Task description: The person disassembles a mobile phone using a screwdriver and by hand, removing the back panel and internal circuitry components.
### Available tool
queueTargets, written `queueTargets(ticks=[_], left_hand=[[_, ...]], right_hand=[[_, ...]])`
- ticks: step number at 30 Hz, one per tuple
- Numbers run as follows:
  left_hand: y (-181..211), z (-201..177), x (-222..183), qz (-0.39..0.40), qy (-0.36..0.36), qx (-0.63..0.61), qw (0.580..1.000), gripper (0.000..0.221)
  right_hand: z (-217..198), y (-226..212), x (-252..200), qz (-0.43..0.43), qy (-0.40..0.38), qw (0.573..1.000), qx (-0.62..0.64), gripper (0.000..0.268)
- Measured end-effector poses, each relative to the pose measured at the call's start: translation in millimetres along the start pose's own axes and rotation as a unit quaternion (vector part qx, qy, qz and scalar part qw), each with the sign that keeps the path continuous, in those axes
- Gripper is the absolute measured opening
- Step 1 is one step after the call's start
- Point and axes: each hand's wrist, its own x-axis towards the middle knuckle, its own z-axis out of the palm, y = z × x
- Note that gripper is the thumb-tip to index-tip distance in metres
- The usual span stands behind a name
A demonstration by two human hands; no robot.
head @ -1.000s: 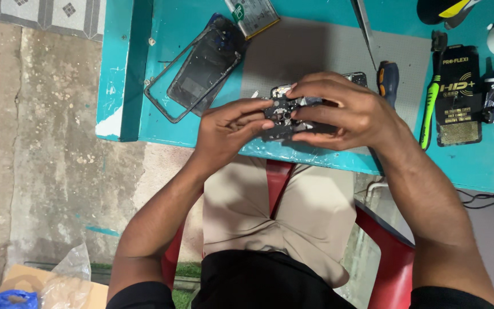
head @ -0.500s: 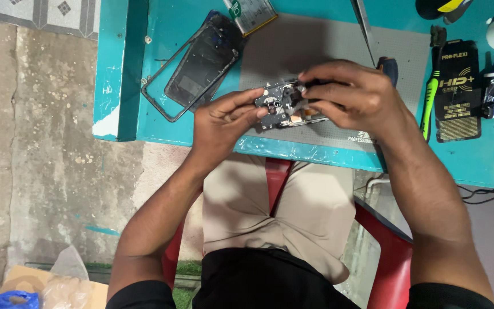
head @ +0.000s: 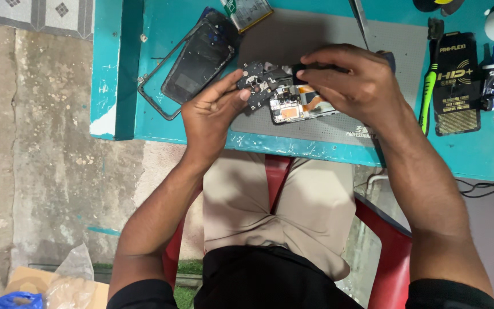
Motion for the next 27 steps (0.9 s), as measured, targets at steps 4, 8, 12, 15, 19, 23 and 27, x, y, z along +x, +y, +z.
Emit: queueTargets(ticks=[4, 8, 12, 15, 19, 23, 27], left_hand=[[1.1, 1.1, 1.7, 0.008, 0.024, 0.004, 1.0, 0.043], [2.6, 2.2, 0.9, 0.013, 0.05, 0.023, 0.998, 0.042], [2.7, 2.1, 0.5, 0.029, 0.059, 0.022, 0.998, 0.043], [3.4, 1.6, 0.4, 0.021, 0.056, 0.023, 0.998, 0.043], [3.8, 2.4, 1.4, 0.016, 0.051, 0.031, 0.998, 0.043], [4.7, 2.1, 1.9, 0.005, 0.042, 0.028, 0.999, 0.043], [5.2, 2.2, 2.7, 0.005, 0.028, 0.018, 0.999, 0.043]], right_hand=[[3.2, 4.0, -1.2, -0.008, 0.0, 1.0, -0.014, 0.021], [4.4, 12.6, -7.6, -0.001, -0.009, 0.999, -0.04, 0.019], [3.2, 25.0, -14.4, -0.004, -0.012, 0.996, -0.089, 0.026], [2.8, 29.5, -18.4, -0.001, -0.005, 0.993, -0.114, 0.027], [2.3, 32.0, -21.2, -0.002, -0.001, 0.99, -0.144, 0.024], [1.8, 31.6, -20.2, -0.003, 0.001, 0.989, -0.146, 0.023], [1.4, 29.6, -18.4, -0.005, -0.004, 0.993, -0.121, 0.022]])
